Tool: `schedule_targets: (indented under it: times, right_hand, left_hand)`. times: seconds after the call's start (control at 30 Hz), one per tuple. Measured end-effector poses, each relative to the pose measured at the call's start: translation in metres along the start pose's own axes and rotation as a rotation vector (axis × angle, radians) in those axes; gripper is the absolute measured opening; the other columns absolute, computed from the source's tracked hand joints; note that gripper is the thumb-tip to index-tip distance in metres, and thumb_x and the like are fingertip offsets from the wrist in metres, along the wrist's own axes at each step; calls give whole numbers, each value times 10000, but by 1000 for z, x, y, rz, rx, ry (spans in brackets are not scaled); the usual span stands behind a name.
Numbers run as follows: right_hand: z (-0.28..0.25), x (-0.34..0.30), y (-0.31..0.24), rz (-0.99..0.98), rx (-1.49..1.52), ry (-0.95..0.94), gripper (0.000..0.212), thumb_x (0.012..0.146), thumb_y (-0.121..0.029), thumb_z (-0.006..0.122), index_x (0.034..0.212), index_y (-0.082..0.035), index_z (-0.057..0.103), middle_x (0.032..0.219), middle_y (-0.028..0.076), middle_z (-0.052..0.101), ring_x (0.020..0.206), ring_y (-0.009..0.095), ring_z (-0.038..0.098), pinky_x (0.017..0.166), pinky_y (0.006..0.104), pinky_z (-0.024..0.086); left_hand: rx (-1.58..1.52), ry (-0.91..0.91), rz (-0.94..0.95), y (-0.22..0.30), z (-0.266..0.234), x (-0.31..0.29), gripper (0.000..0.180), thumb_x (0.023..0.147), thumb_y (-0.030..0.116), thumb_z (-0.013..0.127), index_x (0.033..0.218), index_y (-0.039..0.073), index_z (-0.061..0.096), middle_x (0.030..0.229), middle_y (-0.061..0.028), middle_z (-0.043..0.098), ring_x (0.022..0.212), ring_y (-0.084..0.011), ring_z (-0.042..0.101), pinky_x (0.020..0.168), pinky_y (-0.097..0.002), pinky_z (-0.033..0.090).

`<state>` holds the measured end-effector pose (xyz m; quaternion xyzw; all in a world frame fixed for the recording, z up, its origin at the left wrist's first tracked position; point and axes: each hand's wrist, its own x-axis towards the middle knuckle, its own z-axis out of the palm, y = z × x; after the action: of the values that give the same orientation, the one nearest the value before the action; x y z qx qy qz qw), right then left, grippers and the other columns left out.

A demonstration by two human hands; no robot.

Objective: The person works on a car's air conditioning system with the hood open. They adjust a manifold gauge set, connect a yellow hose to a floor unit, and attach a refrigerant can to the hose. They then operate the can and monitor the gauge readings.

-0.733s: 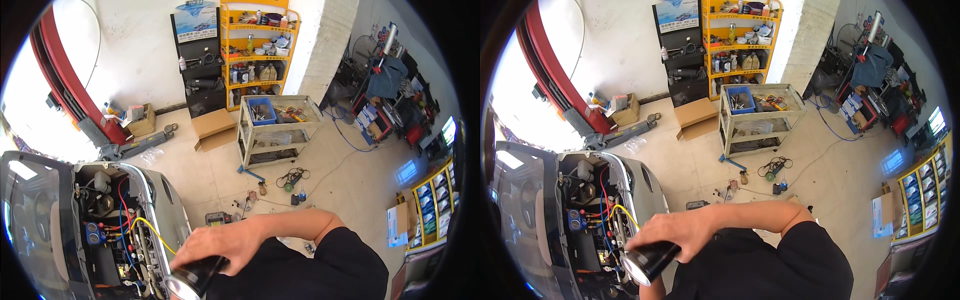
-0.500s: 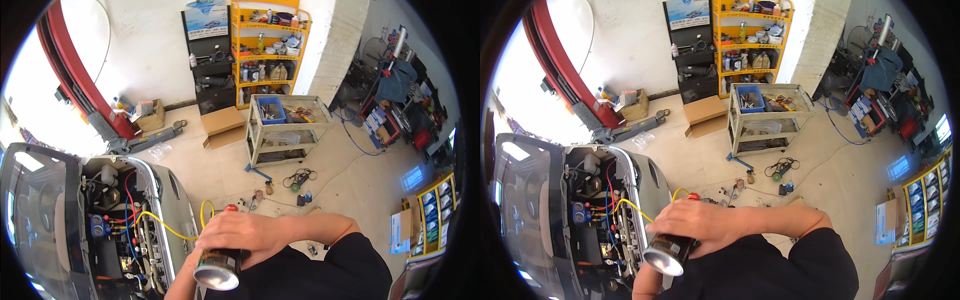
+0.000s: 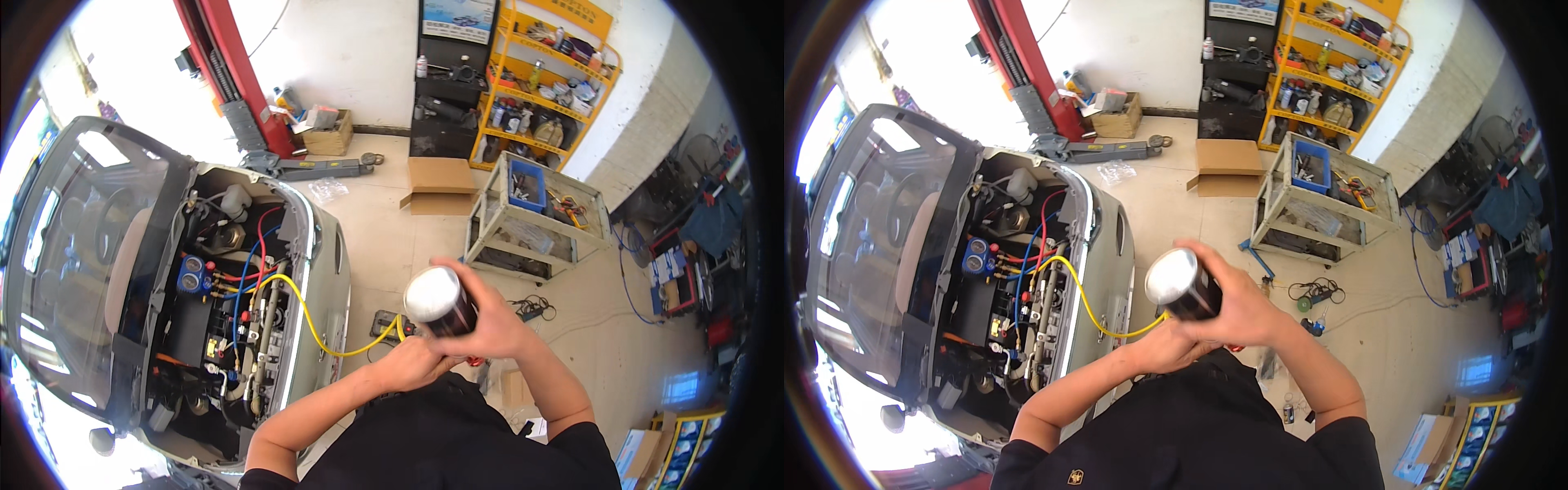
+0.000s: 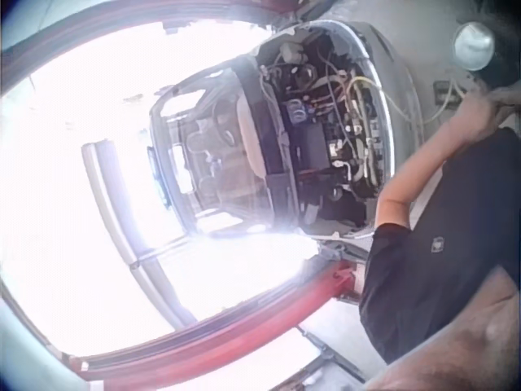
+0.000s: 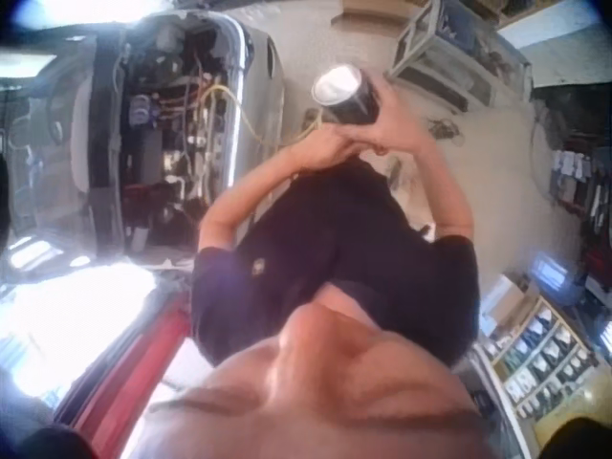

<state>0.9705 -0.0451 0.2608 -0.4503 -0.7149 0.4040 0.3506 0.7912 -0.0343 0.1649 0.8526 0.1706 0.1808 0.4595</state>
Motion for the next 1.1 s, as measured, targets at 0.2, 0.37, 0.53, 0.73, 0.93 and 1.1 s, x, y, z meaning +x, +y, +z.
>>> schedule_targets:
  times: [0.2, 0.37, 0.53, 0.73, 0.93, 1.1]
  right_hand:
    - [-21, -15, -33, -356, -136, -398, 697, 651, -366, 904, 1233, -81, 645, 1350, 129, 561, 1331, 375, 452, 1120, 523, 322]
    - [19, -43, 6, 112, 13, 656, 745, 643, -158, 912, 1264, -27, 521, 1365, 174, 517, 1241, 288, 528, 1004, 385, 463]
    - [-6, -83, 64, 327, 707, 290, 831, 646, -147, 890, 1342, 26, 470, 1173, 187, 642, 1032, 264, 670, 915, 393, 546]
    - [-38, -155, 44, 217, 983, 235, 871, 593, -201, 918, 1276, 102, 471, 1015, 279, 667, 866, 356, 713, 771, 457, 598]
    - [5, -164, 13, -8, 1204, 329, 926, 798, -514, 794, 1358, 115, 410, 1218, 366, 579, 995, 422, 683, 805, 470, 587]
    - [12, -82, -6, -86, 153, 599, 634, 786, -66, 750, 1353, 74, 506, 1242, 202, 629, 1070, 233, 623, 828, 326, 510]
  left_hand:
    - [-45, 331, 20, -37, -6, 23, 382, 818, 108, 679, 1196, 106, 623, 1019, -181, 674, 976, -396, 645, 838, -446, 523]
    - [249, 844, 37, -25, -37, 77, 241, 820, 21, 646, 1054, 59, 608, 838, -142, 644, 824, -345, 608, 716, -443, 478]
    - [298, 580, 224, 11, -58, 89, 206, 835, 89, 660, 1033, 45, 619, 889, -134, 657, 872, -342, 609, 759, -442, 487]
    - [46, 105, 385, 62, -45, 102, 400, 864, 266, 691, 1125, -5, 554, 1007, -155, 629, 894, -314, 622, 805, -428, 507]
    - [-358, 170, 340, 53, 8, 130, 381, 953, 389, 604, 1002, 11, 585, 865, -182, 635, 869, -388, 616, 786, -465, 494]
    - [-633, 49, -42, 10, 45, 103, 236, 910, 120, 576, 1081, -19, 662, 893, -114, 691, 841, -161, 653, 744, -359, 525]
